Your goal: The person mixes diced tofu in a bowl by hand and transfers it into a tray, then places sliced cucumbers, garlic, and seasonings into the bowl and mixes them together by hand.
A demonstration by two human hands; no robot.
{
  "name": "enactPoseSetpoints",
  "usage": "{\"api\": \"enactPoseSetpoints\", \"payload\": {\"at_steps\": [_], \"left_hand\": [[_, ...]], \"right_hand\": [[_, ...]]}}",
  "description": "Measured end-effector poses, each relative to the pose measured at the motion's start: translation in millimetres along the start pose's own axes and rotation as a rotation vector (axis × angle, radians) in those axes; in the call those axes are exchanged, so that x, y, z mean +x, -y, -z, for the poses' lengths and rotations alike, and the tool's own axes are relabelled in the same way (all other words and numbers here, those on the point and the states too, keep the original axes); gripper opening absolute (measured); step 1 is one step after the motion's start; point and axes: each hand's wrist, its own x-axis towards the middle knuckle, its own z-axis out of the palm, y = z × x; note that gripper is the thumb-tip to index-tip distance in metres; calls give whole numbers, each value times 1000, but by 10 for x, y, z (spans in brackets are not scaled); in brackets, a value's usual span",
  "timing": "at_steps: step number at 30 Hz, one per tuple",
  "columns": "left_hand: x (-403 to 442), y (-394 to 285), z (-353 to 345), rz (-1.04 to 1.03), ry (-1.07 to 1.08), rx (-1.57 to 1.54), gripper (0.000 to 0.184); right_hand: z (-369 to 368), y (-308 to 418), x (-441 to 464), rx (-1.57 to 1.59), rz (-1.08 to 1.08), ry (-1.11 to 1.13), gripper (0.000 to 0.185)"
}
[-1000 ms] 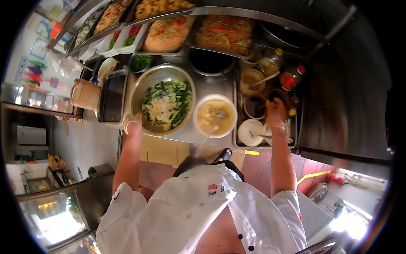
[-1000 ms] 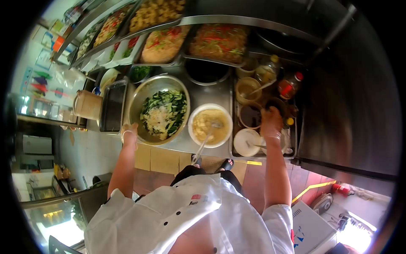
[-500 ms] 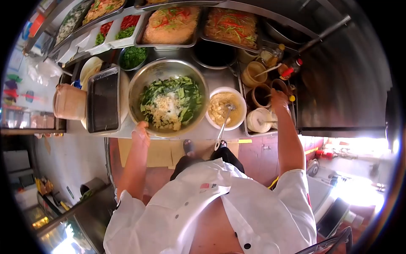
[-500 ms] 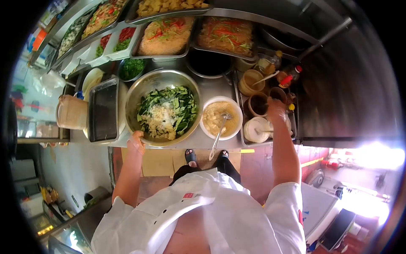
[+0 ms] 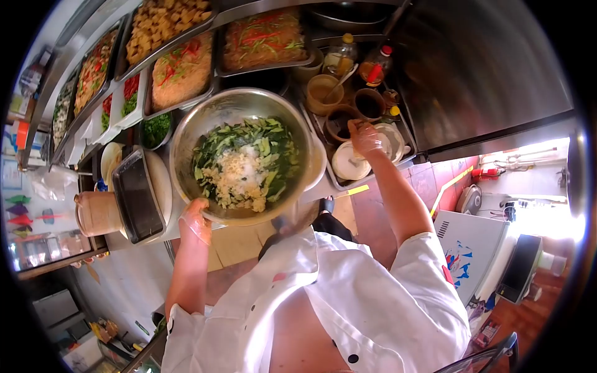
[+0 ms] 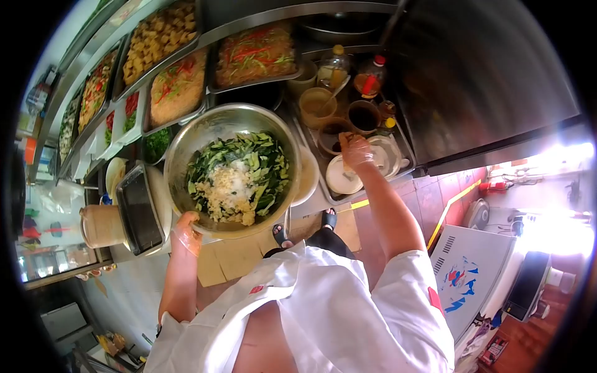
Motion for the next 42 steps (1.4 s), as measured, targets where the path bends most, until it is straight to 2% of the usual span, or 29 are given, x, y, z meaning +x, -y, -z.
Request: {"api": "enactPoseSetpoints", "payload": {"at_steps": [3, 4, 6, 9, 13, 15, 16, 18, 19, 20, 22, 25, 27, 28, 29, 33, 34, 35, 37, 38, 40, 42], "left_hand": [[12, 31, -379, 15, 81, 66, 10], [9, 52, -480, 21, 58, 96, 13], [22, 82, -652, 31, 38, 134, 15], [73, 95, -850, 32, 53, 123, 22], [-14, 46, -971, 22, 70, 174, 25], [-105, -1, -1080, 19, 32, 203, 26], [-126, 0, -1101, 17, 60, 198, 26], [-175, -34, -1141, 12, 87, 188, 27], [-212, -43, -1168, 10, 99, 191, 28], [-251, -45, -1193, 8, 112, 194, 29], [-329, -93, -1298, 14, 99, 187, 29], [-259, -30, -1221, -4, 124, 154, 28], [-198, 4, -1163, -15, 144, 133, 28], [-186, 8, -1144, -15, 165, 127, 27], [-177, -34, -1221, 7, 157, 137, 27], [-180, -61, -1241, 13, 123, 152, 26], [-186, -70, -1249, 14, 129, 156, 27], [-187, -83, -1263, 13, 135, 160, 27], [-222, -120, -1318, 22, 125, 174, 28], [-237, -128, -1322, 31, 117, 182, 29], [-250, -124, -1318, 27, 113, 183, 29], [-258, -115, -1321, 24, 108, 184, 30]], "right_hand": [[-10, 10, 27, 32, -167, 21, 19], [14, -22, 53, 326, -316, 28, 17], [123, -103, 27, 550, -422, 36, 19], [438, -132, 43, 411, -476, -7, 24], [445, -330, 118, 477, -529, 19, 26], [574, -414, 216, 855, -740, 120, 23], [763, -405, 266, 849, -731, 116, 23], [1088, -324, 331, 1250, -1078, 124, 24], [1064, -349, 326, 1247, -1072, 122, 24], [992, -402, 293, 1078, -924, 114, 23], [830, -480, 281, 909, -773, 123, 23], [957, -426, 263, 834, -653, -85, 20], [1153, -361, 304, 1096, -941, 88, 13], [1038, -380, 274, 1095, -938, 82, 13], [748, -453, 278, 818, -672, 99, 14], [709, -261, 297, 126, -180, 98, 24], [694, -223, 310, 103, -44, 72, 23], [711, -208, 305, 104, -49, 71, 23], [840, -187, 293, 462, 206, 29, 22], [845, -200, 287, 462, 204, 28, 22], [872, -248, 275, 450, 380, -116, 20], [958, -313, 243, 541, 335, -139, 21]]}}
